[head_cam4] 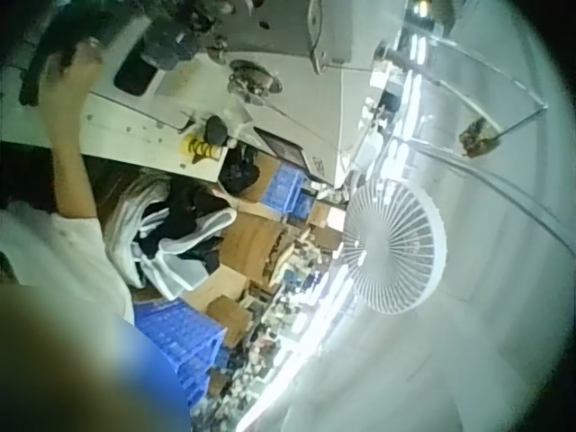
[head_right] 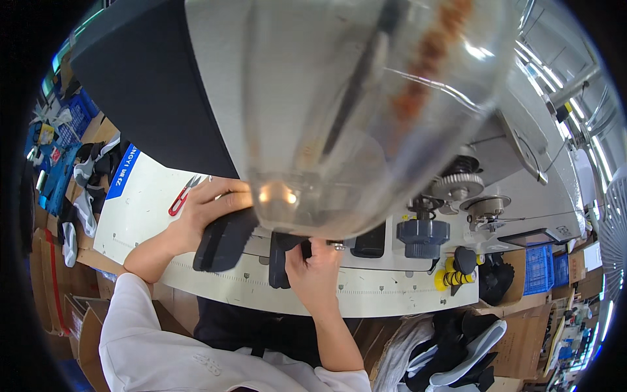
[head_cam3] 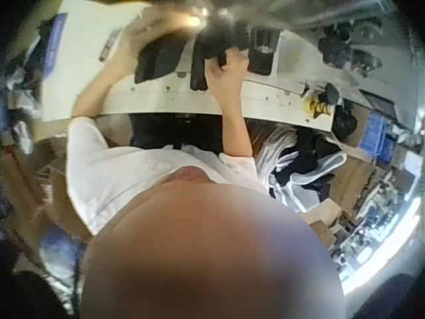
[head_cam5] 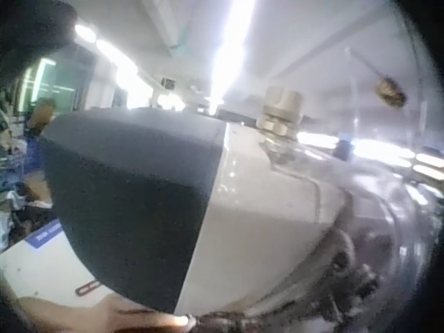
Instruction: The person sews shoe upper pieces together using a sewing machine, trims excess thread with thread snips, and places the stitched pieces into a container.
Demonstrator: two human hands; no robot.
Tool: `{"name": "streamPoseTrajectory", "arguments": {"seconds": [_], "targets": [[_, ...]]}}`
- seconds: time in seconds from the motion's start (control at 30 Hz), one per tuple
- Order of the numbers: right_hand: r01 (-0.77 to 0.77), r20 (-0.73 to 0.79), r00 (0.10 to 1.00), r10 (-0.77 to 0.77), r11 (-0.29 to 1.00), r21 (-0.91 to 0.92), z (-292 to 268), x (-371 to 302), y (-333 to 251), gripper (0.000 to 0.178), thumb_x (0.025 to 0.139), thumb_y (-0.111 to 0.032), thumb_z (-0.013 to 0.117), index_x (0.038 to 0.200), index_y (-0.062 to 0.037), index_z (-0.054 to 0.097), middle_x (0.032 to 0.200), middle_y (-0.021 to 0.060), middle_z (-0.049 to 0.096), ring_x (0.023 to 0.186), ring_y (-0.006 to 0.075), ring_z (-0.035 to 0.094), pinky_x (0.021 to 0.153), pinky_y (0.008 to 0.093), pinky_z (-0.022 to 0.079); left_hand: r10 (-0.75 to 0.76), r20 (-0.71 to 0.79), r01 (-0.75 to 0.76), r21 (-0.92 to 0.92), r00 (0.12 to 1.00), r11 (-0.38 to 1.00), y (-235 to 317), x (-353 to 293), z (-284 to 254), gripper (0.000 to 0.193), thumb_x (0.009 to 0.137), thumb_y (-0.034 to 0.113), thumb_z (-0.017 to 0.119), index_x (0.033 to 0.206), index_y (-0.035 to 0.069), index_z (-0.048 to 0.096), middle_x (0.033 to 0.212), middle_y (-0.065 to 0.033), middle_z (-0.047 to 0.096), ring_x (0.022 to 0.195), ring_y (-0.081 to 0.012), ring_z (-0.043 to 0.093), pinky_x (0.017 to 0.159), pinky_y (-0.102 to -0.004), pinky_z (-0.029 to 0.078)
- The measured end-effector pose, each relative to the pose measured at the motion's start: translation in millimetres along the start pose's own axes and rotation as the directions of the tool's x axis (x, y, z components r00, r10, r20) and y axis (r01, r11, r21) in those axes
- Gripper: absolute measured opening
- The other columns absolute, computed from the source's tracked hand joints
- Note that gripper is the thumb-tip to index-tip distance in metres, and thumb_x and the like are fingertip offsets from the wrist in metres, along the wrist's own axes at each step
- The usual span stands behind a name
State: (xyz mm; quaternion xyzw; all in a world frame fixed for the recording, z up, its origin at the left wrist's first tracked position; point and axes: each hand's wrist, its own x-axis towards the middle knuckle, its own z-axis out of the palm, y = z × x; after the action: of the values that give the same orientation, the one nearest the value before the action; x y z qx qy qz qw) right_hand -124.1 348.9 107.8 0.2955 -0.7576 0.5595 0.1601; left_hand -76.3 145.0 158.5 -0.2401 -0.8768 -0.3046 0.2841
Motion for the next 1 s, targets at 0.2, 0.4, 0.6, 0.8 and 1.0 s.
{"name": "streamPoseTrajectory", "arguments": {"seconds": [0.2,0.4,0.6,0.8,1.0], "targets": [[-0.217,-0.068,0.960,0.272,0.874,0.434,8.5,-7.7,0.3,0.016,0.088,-0.003,0.071,0.100,0.0011,0.061,0.087,0.0010,0.066,0.078,0.0040,0.053,0.070,0.0186,0.042,0.156,0.112,-0.182,0.283,0.981,0.942,1.4,1.1,-1.6,0.037,0.071,0.012,0.068,0.108,0.007,0.066,0.115,-0.0051,0.061,0.115,-0.0227,0.059,0.093,-0.0389,0.047],[-0.198,-0.061,0.969,0.239,0.900,0.388,8.3,-7.3,-4.9,0.020,0.086,-0.004,0.074,0.102,0.0012,0.061,0.087,0.0010,0.066,0.078,0.0039,0.054,0.069,0.0181,0.043,0.152,0.065,-0.164,0.278,0.986,0.947,1.4,-0.2,2.4,0.036,0.071,0.010,0.067,0.107,0.007,0.065,0.116,-0.0049,0.061,0.115,-0.0229,0.059,0.093,-0.0397,0.047],[-0.115,-0.141,0.979,0.148,0.969,0.219,10.1,-0.8,-11.1,0.016,0.084,-0.003,0.075,0.095,0.0022,0.064,0.086,0.0018,0.067,0.076,0.0042,0.055,0.067,0.0192,0.044,0.101,0.063,-0.112,0.211,0.993,0.971,0.8,0.1,-0.4,0.036,0.072,0.010,0.066,0.108,0.007,0.064,0.118,-0.0054,0.060,0.116,-0.0231,0.059,0.093,-0.0389,0.046],[-0.232,-0.072,0.961,0.267,0.922,0.311,11.5,2.7,-18.4,0.009,0.084,0.003,0.072,0.091,0.0031,0.067,0.080,0.0024,0.068,0.074,0.0050,0.057,0.068,0.0211,0.047,0.087,0.054,-0.097,0.233,0.995,0.968,-1.4,0.1,-3.8,0.034,0.073,0.011,0.064,0.107,0.007,0.064,0.118,-0.0049,0.060,0.116,-0.0238,0.059,0.092,-0.0384,0.046],[-0.271,-0.041,0.954,0.296,0.916,0.296,8.8,2.7,-18.5,0.010,0.081,0.008,0.069,0.090,0.0035,0.066,0.082,0.0023,0.068,0.075,0.0059,0.058,0.068,0.0223,0.048,0.137,0.053,-0.146,0.240,0.989,0.960,0.6,0.4,-0.3,0.034,0.070,0.012,0.067,0.104,0.007,0.065,0.118,-0.0044,0.060,0.116,-0.0237,0.058,0.092,-0.0412,0.047]]}}
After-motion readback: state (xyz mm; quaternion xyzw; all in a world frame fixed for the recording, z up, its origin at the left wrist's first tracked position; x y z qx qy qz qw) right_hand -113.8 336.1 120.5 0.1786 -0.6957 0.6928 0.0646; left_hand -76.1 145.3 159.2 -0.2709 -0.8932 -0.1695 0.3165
